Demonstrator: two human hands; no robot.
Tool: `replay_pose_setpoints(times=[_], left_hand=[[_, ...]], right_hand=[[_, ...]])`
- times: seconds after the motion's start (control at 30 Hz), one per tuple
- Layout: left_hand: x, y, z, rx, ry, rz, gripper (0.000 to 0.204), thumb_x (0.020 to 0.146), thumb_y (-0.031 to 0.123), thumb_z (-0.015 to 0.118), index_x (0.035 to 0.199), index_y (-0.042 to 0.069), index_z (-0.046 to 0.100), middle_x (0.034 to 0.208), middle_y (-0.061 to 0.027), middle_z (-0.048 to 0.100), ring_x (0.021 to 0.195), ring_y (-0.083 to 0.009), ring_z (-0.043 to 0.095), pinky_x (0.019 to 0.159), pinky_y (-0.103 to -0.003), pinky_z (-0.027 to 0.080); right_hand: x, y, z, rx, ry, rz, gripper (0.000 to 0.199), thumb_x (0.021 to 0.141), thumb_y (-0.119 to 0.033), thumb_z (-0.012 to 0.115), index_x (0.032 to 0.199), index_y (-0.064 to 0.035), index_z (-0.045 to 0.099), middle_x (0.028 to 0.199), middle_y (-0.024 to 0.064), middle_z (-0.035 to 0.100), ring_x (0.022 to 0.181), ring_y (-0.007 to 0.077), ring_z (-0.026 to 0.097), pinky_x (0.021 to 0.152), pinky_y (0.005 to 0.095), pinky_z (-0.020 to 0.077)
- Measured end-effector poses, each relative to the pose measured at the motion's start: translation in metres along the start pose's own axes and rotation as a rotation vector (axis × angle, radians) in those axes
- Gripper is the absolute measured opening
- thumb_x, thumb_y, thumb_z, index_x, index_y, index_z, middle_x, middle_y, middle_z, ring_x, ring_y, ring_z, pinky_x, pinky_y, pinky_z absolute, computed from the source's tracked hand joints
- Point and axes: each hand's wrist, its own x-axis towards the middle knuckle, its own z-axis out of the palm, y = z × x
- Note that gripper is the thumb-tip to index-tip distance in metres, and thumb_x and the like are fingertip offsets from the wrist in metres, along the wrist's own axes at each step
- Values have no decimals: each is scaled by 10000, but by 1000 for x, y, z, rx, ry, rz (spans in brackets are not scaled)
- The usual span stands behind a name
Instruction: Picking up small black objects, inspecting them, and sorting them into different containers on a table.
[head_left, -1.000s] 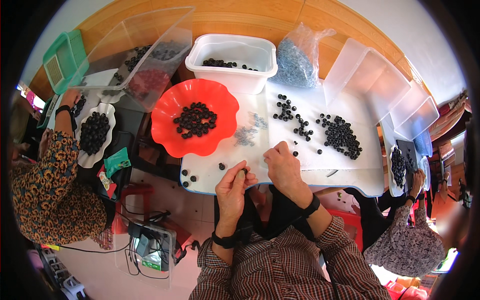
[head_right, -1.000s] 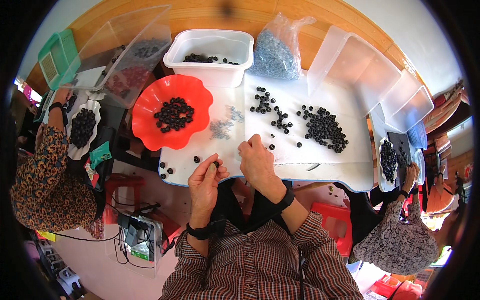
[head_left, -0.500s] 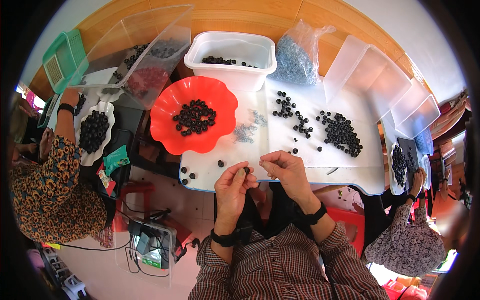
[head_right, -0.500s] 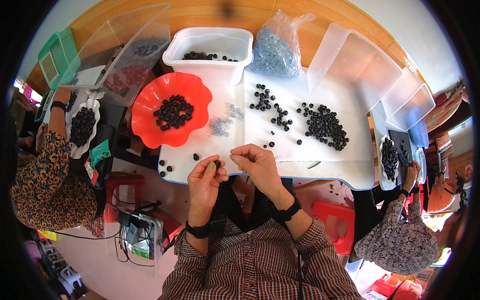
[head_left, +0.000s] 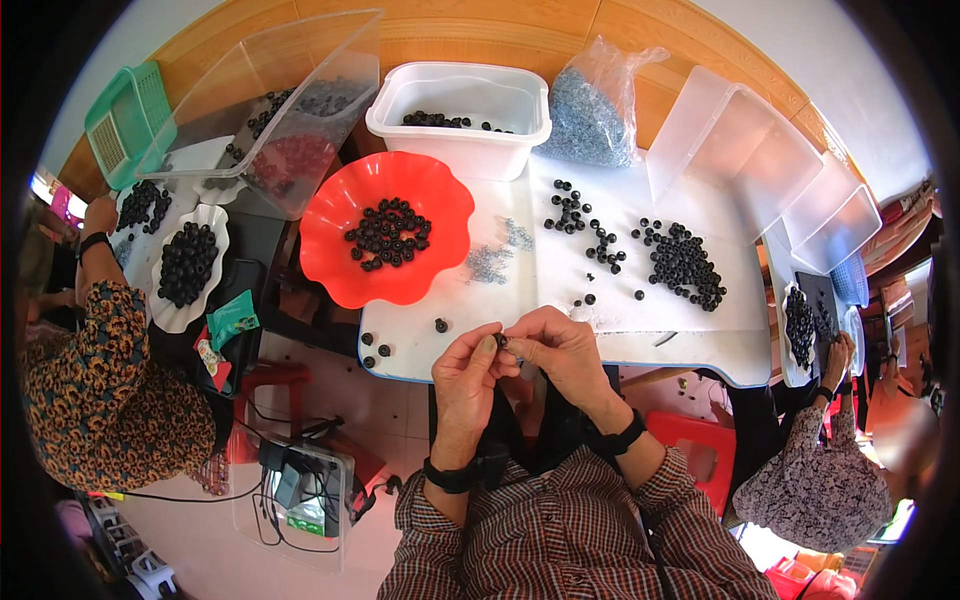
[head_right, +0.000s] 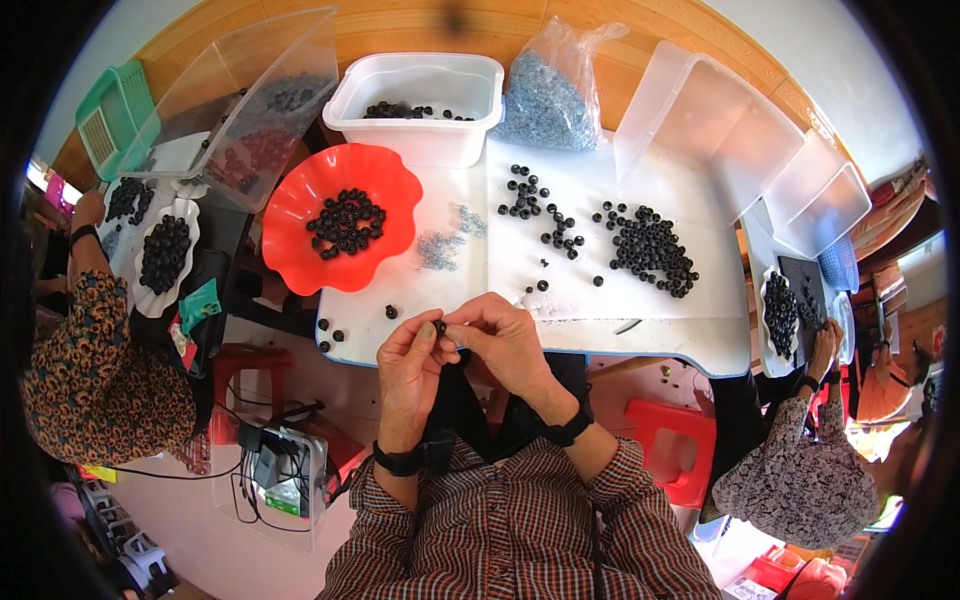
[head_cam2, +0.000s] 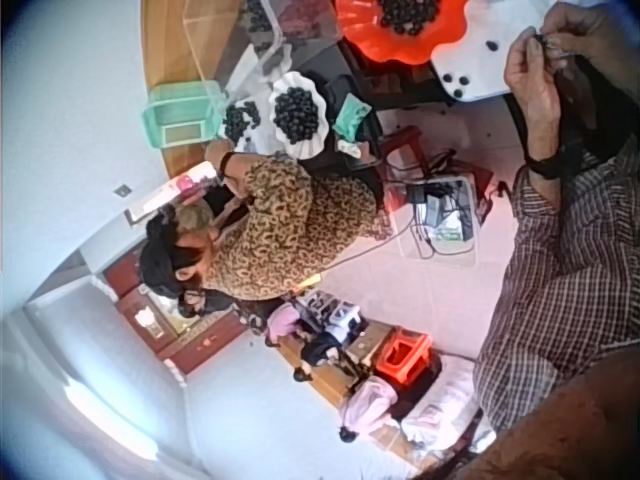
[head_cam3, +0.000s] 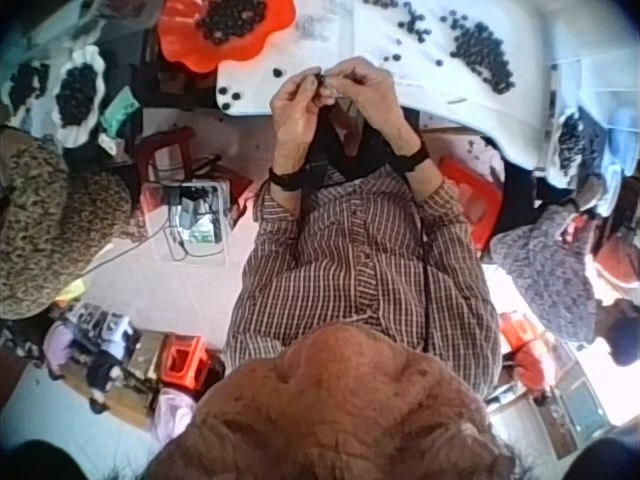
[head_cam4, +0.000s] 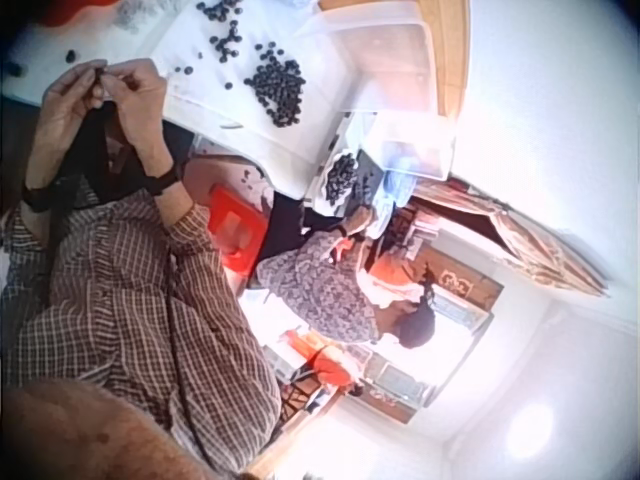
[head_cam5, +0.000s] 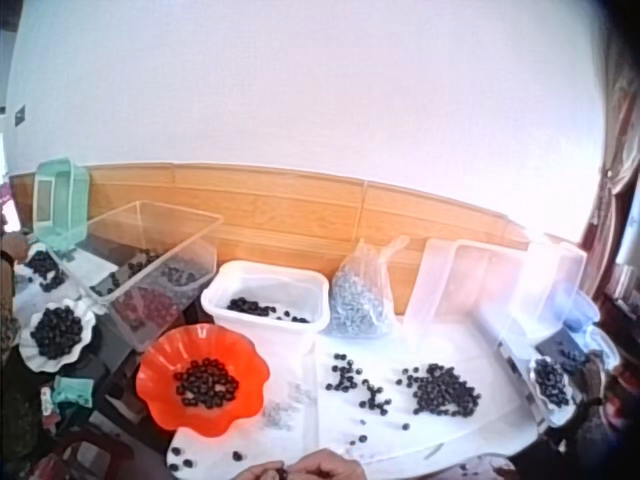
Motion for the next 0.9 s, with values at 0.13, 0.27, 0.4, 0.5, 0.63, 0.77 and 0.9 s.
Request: replay_pose_setpoints(times=[0.13,0.27,0.4,0.5,0.63,0.77,0.9], left_hand=[[-1,0,1,2,6,-3,221,965,70,567,1141,-55,616,896,-108,673,724,-158,650,661,-291,580],[-1,-2,0,53,14,-14,212,959,67,577,1126,-57,617,887,-109,671,704,-163,643,636,-289,571],[-3,2,-5,140,-46,-72,198,949,44,582,1110,-63,621,875,-112,672,693,-161,641,618,-286,568],[-5,14,-8,277,-181,-160,179,942,26,582,1084,-70,633,877,-117,677,697,-159,643,617,-287,569],[-5,19,-7,357,-245,-235,184,937,20,587,1084,-75,643,885,-120,681,695,-150,641,616,-283,567],[-6,12,-5,256,-232,-259,207,943,23,578,1116,-72,642,887,-123,681,694,-140,633,619,-273,560],[-1,5,-2,58,-155,-257,223,956,53,572,1141,-56,633,947,-123,690,696,-136,655,659,-261,576]], right_hand=[[-1,0,1,-21,4,-10,68,865,15,675,933,17,672,898,34,622,807,81,624,720,221,517],[-2,1,1,-25,-6,-9,47,865,23,672,905,17,651,873,41,623,759,80,630,679,212,518],[-4,-9,-3,70,-85,64,89,849,15,693,870,16,606,771,45,643,679,71,625,616,200,510],[-7,-9,-16,-78,-124,187,115,838,7,706,872,10,596,728,41,655,672,65,619,600,199,503],[-15,-4,-24,-152,-166,238,122,832,1,714,878,5,600,757,36,663,665,58,605,588,196,492],[-19,-9,-26,-89,-126,236,118,847,-46,713,892,6,617,755,24,655,641,56,583,575,201,480],[-19,-12,-32,-84,-48,194,97,872,-80,693,917,-6,650,768,12,658,663,61,590,584,208,482]])
